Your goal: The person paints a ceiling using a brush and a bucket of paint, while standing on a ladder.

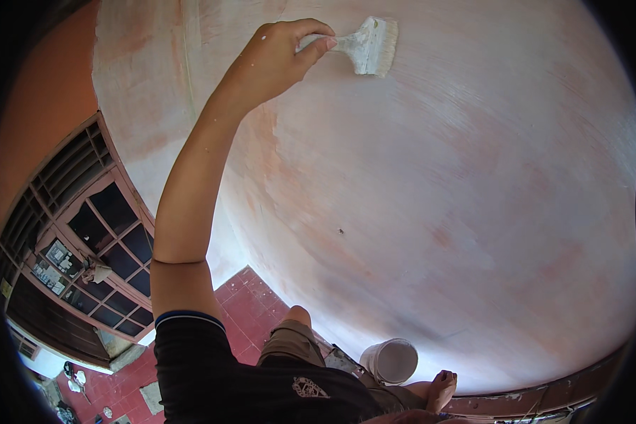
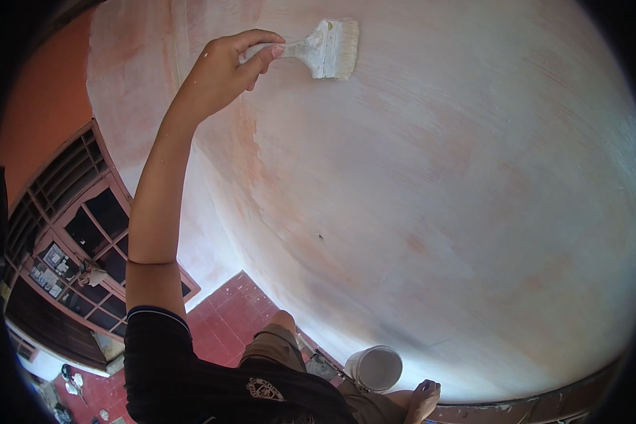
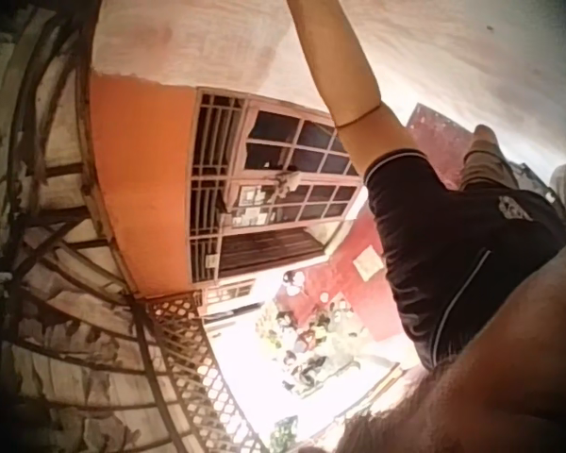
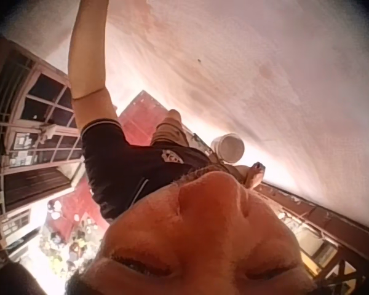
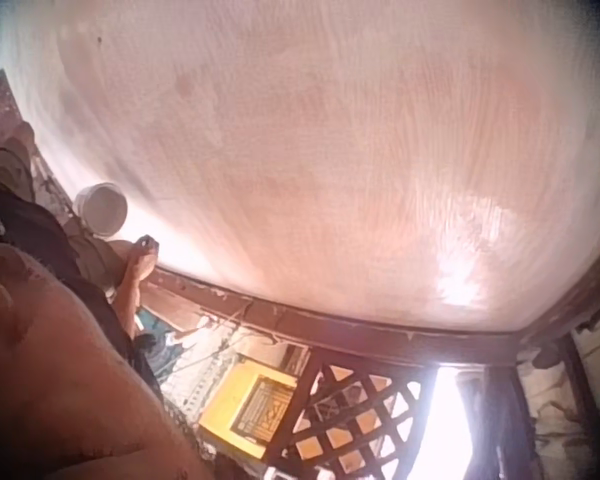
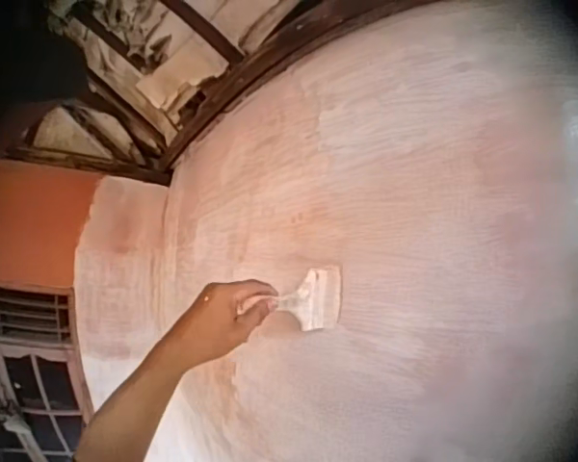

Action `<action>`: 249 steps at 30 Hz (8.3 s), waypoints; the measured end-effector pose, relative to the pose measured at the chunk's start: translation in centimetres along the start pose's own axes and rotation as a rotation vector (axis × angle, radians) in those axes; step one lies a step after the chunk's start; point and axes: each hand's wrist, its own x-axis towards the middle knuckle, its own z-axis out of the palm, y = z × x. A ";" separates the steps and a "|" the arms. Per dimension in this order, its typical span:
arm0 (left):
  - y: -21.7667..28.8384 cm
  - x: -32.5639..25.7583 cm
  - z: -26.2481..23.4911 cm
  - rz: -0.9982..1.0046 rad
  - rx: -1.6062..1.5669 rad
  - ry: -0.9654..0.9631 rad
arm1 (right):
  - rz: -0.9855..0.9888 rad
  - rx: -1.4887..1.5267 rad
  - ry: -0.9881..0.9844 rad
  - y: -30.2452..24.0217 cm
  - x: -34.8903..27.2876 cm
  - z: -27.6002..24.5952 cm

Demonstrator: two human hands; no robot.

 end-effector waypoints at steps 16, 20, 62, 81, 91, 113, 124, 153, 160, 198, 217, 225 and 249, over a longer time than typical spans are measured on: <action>-16.2 5.8 -1.6 -0.346 -0.019 -0.035 | -0.013 0.016 0.007 0.6 0.0 0.8; -16.6 6.7 -1.5 -0.317 0.168 0.038 | -0.011 0.013 -0.007 0.2 0.0 0.4; -12.7 6.2 -0.8 -0.109 0.158 -0.114 | -0.018 0.015 0.034 0.2 -0.1 0.2; -13.6 4.6 3.6 -0.198 0.608 -0.029 | -0.068 0.033 0.066 -0.3 0.0 0.0; -1.2 -0.9 0.4 -0.001 0.276 -0.033 | -0.090 0.056 0.040 -0.6 -0.1 -0.5; -26.2 2.1 -0.8 -0.406 0.543 0.030 | -0.120 0.029 0.027 0.7 -0.1 1.0; -11.5 -0.5 4.7 -0.117 0.502 -0.028 | -0.060 -0.065 0.000 -0.1 0.2 0.8; -28.3 -7.6 0.8 -0.262 0.430 0.008 | -0.088 -0.056 -0.003 0.5 0.2 1.3; -22.3 -15.0 3.1 -0.756 -0.486 0.177 | -0.051 -0.070 -0.036 0.8 0.0 1.2; 15.9 -48.7 34.3 -1.342 -1.284 -1.134 | 0.176 0.193 0.161 3.3 -0.2 0.2; 22.6 -62.2 50.1 -0.625 -0.766 -1.461 | 0.238 0.203 0.110 2.7 0.5 -0.1; 23.1 -63.5 52.0 -0.526 -0.581 -1.575 | 0.233 0.161 0.135 3.1 0.4 0.3; 23.8 -65.9 53.0 -0.358 -0.524 -1.585 | 0.178 0.134 0.141 2.8 1.2 0.3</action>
